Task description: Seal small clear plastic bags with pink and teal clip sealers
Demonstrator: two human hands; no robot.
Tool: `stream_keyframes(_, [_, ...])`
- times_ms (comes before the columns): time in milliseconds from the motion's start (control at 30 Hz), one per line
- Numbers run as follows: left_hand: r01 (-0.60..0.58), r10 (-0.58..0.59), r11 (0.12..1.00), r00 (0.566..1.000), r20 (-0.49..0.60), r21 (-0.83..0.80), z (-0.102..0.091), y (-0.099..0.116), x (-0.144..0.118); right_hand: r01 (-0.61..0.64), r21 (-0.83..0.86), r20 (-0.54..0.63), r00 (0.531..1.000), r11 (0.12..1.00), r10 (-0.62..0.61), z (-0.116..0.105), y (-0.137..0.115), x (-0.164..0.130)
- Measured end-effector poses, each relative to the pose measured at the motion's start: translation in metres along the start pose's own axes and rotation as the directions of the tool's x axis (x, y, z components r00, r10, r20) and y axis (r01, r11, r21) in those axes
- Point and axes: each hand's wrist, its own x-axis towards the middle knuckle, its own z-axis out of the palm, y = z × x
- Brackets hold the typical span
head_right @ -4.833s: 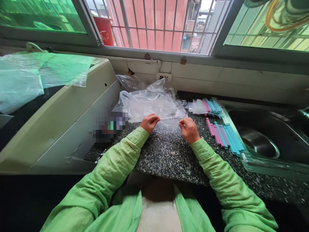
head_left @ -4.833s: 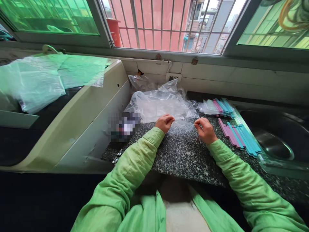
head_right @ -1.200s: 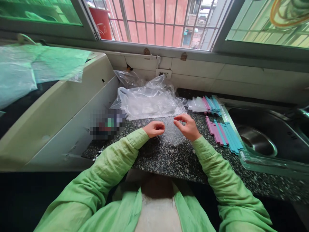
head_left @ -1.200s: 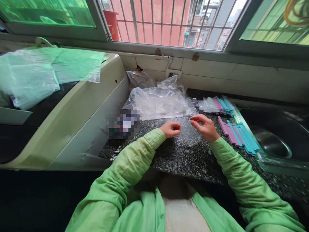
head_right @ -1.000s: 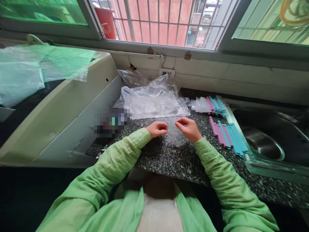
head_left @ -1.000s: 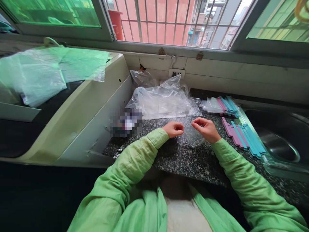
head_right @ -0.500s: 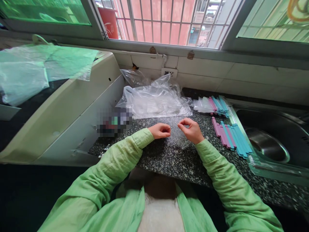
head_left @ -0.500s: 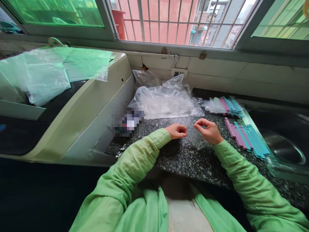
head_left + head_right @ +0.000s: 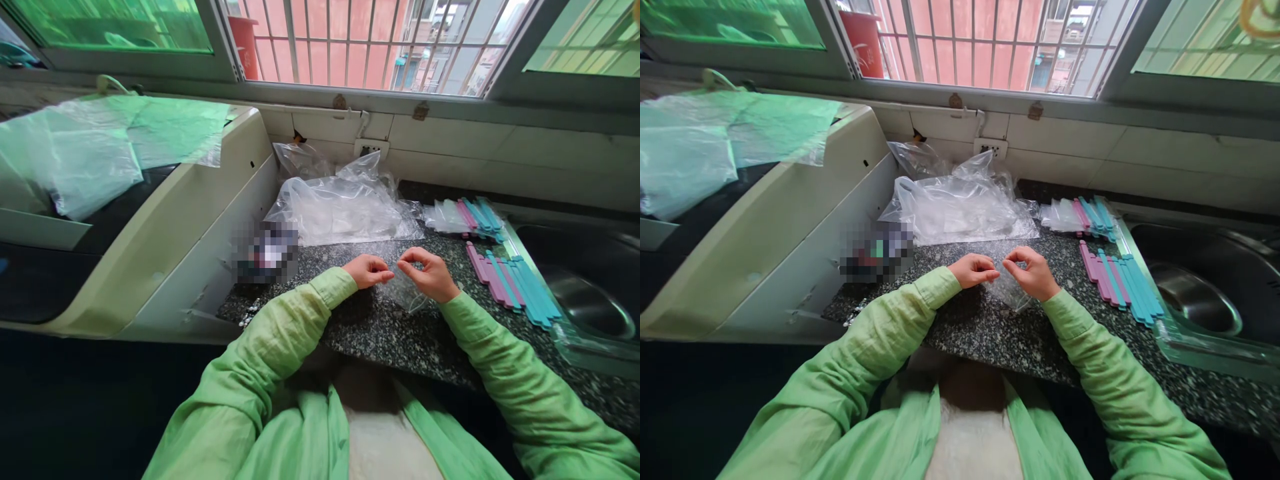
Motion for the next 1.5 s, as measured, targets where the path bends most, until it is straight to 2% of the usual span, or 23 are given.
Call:
stream_keyframes(267, [0.017,-0.017,0.999,1.0,0.013,-0.028,0.0,0.0,0.001,0.021,-0.021,-0.017,1.0,1.0,-0.021,-0.001,0.0,0.001])
stream_keyframes(467, [0.035,-0.035,0.999,0.999,0.011,-0.024,-0.001,0.0,0.001,-0.019,0.017,0.012,1.0,1.0,0.019,-0.001,0.002,0.001])
stream_keyframes(800, [0.015,-0.019,0.999,0.992,-0.122,-0.032,-0.009,-0.005,0.001,-0.12,0.026,0.024,0.993,0.992,0.119,-0.007,0.008,0.0])
stream_keyframes(1033, [0.002,-0.009,0.998,0.994,-0.105,-0.069,-0.009,-0.008,0.001,-0.078,-0.036,-0.017,0.997,0.996,0.078,-0.008,0.007,-0.001])
stream_keyframes(1167, [0.014,-0.019,0.998,0.997,-0.077,-0.063,-0.009,-0.011,0.001,-0.031,-0.062,0.0,1.0,0.998,0.032,-0.009,0.006,-0.001])
stream_keyframes(1367, [0.027,-0.031,0.999,0.988,-0.151,-0.027,-0.007,-0.014,0.002,0.003,-0.064,0.06,0.998,0.998,0.001,-0.006,0.005,-0.002])
stream_keyframes(1500, [-0.017,0.019,1.0,0.987,-0.161,0.011,-0.007,-0.013,0.002,0.008,-0.06,0.07,0.998,0.998,-0.004,-0.003,0.005,-0.002])
